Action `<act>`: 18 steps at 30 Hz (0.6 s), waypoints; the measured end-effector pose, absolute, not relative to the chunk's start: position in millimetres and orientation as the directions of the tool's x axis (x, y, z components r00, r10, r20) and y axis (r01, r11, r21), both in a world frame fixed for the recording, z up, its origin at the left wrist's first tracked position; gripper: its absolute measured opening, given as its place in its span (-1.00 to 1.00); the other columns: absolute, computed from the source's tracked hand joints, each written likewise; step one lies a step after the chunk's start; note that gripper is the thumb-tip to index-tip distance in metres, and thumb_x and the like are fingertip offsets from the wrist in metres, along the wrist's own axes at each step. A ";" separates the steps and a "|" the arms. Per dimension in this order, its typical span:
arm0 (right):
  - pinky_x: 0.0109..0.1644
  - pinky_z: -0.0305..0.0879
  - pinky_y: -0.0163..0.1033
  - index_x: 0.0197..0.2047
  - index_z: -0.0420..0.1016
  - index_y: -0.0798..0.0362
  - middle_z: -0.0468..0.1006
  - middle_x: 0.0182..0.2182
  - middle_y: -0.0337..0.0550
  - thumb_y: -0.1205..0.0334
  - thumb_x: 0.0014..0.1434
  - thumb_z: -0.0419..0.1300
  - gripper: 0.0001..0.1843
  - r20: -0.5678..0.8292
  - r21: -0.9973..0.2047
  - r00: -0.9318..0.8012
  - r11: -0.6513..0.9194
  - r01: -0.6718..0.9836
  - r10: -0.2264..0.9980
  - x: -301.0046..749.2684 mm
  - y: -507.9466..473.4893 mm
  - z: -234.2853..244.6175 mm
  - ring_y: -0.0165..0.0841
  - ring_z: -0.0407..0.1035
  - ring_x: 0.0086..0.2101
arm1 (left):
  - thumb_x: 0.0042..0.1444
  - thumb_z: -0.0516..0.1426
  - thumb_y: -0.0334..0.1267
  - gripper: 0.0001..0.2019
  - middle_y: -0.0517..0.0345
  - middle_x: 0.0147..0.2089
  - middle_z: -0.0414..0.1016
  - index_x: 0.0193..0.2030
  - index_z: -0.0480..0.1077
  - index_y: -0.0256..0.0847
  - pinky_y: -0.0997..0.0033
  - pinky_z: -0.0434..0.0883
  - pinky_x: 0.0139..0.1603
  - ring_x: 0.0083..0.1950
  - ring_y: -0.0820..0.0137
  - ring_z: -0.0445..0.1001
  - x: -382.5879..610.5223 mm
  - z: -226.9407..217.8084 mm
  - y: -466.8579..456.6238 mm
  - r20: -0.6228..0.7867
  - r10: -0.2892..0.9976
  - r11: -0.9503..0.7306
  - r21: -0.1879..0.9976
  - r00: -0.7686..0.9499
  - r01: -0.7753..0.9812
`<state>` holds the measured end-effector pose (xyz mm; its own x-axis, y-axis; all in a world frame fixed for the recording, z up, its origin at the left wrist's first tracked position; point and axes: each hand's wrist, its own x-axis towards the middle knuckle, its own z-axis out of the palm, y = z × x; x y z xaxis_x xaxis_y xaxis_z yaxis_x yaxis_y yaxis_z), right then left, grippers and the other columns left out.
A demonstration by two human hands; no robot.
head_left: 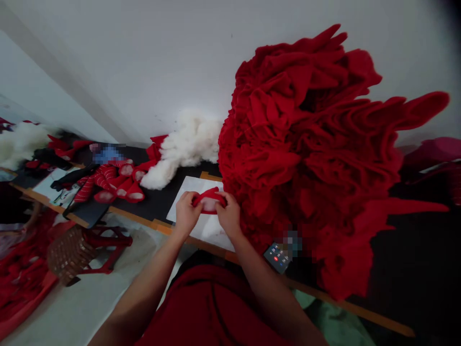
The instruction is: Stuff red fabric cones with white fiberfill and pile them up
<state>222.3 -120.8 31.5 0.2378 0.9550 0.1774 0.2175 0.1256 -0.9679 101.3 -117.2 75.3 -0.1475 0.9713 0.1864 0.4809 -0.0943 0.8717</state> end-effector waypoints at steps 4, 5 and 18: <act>-0.05 0.25 -0.18 -0.25 0.37 0.05 0.46 -0.27 -0.15 0.41 -0.12 0.00 -0.69 0.153 -0.982 0.248 0.120 0.143 0.957 225.7 -117.2 27.5 -0.31 0.34 -0.21 | -0.25 0.15 -0.43 -0.83 0.21 -0.44 0.30 -0.41 0.38 -0.21 0.48 0.18 -0.35 -0.38 0.43 0.24 98.5 81.6 -115.8 0.036 0.992 0.008 0.943 -0.124 0.334; -0.06 0.26 -0.19 -0.24 0.37 0.06 0.46 -0.26 -0.14 0.41 -0.12 0.00 -0.68 0.149 -0.984 0.250 0.120 0.129 0.957 225.7 -117.0 27.8 -0.31 0.33 -0.21 | -0.23 0.16 -0.39 -0.79 0.21 -0.42 0.31 -0.35 0.37 -0.21 0.49 0.19 -0.37 -0.37 0.43 0.26 99.4 83.9 -116.4 -0.016 0.996 0.041 0.962 -0.092 0.271; -0.19 0.24 -0.23 -0.30 0.33 0.05 0.39 -0.36 -0.19 0.30 -0.08 0.08 -0.81 0.132 -0.986 0.303 0.093 0.138 0.944 219.4 -116.0 36.1 -0.34 0.28 -0.31 | -0.15 0.04 -0.48 -0.84 0.14 -0.35 0.28 -0.41 0.34 -0.20 0.44 0.23 -0.28 -0.29 0.40 0.27 111.3 73.8 -117.0 0.245 0.962 -0.160 0.867 -0.125 0.471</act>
